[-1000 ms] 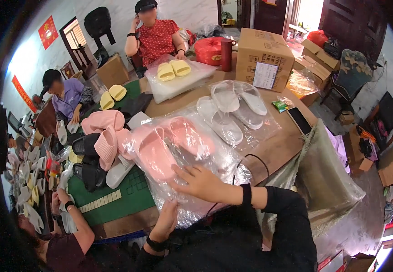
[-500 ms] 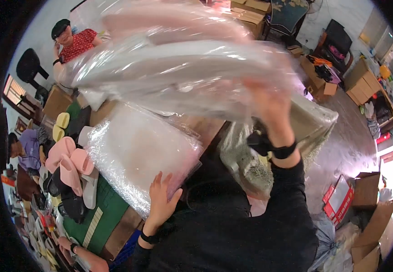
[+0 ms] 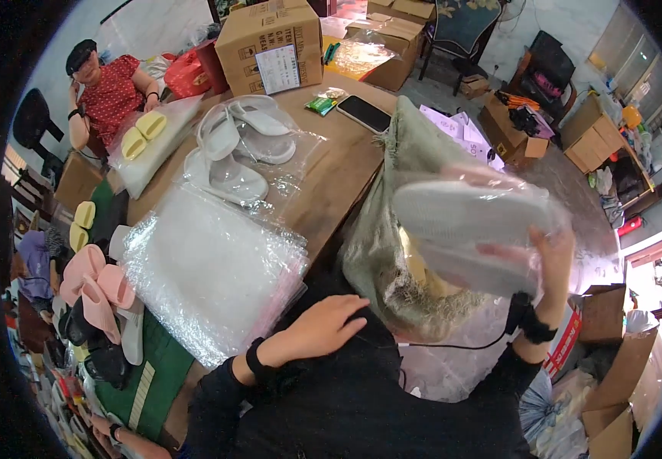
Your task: The recorder is inspecting and packing various colored plastic slides into clear plastic bags at a factory workstation.
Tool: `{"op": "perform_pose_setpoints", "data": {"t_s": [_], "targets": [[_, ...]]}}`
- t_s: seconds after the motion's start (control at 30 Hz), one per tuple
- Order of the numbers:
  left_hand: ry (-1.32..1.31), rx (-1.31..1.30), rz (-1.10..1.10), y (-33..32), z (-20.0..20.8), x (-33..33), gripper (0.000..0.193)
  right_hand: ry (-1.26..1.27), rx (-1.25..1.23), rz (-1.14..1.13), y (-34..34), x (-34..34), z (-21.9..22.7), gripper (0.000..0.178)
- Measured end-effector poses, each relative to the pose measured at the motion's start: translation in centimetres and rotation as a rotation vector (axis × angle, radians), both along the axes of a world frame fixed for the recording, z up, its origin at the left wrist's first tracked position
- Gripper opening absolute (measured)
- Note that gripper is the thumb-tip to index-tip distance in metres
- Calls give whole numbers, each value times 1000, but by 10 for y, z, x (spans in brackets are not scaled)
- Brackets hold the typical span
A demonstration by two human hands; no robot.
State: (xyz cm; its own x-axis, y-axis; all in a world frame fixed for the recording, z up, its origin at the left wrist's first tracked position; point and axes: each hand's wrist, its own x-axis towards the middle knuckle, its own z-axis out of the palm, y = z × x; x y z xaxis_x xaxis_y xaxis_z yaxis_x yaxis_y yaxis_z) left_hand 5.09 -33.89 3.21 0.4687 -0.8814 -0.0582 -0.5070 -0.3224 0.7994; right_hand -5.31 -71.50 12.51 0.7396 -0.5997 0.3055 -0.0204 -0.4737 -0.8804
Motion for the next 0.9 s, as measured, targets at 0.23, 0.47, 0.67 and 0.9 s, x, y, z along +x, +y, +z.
{"op": "perform_pose_setpoints", "data": {"t_s": [0.23,0.47,0.67,0.9], "targets": [[-25,105,-42,6,-3,-2,42,639,-735,-213,42,47,-76,41],[31,99,10,22,1,3,41,505,-707,18,63,98,-125,47],[50,-10,23,27,-2,1,40,291,-470,160,44,127,-148,49],[75,-85,70,52,2,1,43,716,-533,241,-8,128,-245,51]]}}
